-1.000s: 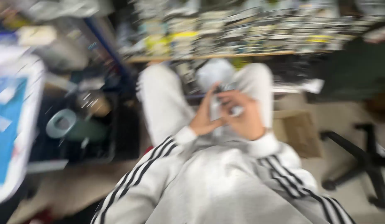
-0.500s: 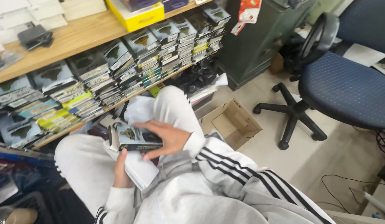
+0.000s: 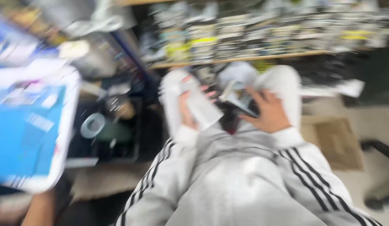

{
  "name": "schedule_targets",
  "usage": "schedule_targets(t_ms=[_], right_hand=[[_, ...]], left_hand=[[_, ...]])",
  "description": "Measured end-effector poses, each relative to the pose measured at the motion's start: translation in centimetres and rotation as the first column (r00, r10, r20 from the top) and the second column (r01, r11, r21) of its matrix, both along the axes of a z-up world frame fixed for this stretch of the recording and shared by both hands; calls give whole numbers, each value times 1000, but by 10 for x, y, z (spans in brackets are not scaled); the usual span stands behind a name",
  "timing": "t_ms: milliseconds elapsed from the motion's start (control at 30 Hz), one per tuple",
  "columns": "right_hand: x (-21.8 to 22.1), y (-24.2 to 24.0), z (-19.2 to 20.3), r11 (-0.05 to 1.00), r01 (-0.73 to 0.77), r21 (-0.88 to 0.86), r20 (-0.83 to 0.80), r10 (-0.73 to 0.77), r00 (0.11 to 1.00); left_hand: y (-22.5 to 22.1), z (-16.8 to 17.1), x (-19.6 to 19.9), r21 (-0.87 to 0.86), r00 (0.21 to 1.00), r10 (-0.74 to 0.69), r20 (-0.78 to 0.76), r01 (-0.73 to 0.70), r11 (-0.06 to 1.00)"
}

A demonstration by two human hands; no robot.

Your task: Unboxing small electronic accessories from individual packaging and sorting them into a box

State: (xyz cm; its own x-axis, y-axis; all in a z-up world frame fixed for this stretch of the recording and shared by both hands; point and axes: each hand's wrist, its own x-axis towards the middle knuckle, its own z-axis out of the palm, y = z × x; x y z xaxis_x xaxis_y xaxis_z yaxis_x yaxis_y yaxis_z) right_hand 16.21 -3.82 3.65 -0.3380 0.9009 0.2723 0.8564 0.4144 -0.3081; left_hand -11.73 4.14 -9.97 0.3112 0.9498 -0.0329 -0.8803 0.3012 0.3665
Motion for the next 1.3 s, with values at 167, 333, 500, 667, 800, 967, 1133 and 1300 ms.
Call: schedule_targets(t_ms=[167, 333, 500, 667, 800, 967, 1133, 1300], right_hand=[[-25, -14, 6, 995, 89, -53, 199, -77, 977], [-42, -20, 15, 998, -29, -53, 39, 31, 999], [-44, -20, 27, 992, -121, -38, -74, 118, 990], [-52, -21, 38, 982, -178, -55, -154, 168, 974], [-71, -33, 57, 971, -117, -209, -242, 65, 968], [-79, -37, 61, 953, -48, -299, -192, -11, 981], [-83, -41, 63, 947, -80, -311, -247, 1, 969], [-98, -42, 87, 791, 21, -611, -276, -238, 931]], left_hand=[[-56, 156, 12, 40, 959, 229, -164, -226, 973], [-76, 214, 25, -144, 870, 420, -259, -464, 874], [-41, 142, 27, -45, 858, 481, -179, -496, 867], [-25, 125, 17, 24, 857, 504, -104, -505, 863], [-22, 108, 12, -40, 854, 520, -20, -521, 853], [-25, 121, 14, -47, 880, 458, -125, -467, 883], [-26, 123, 16, 56, 874, 446, -192, -444, 894], [-27, 135, 11, 40, 846, 463, -263, -470, 882]])
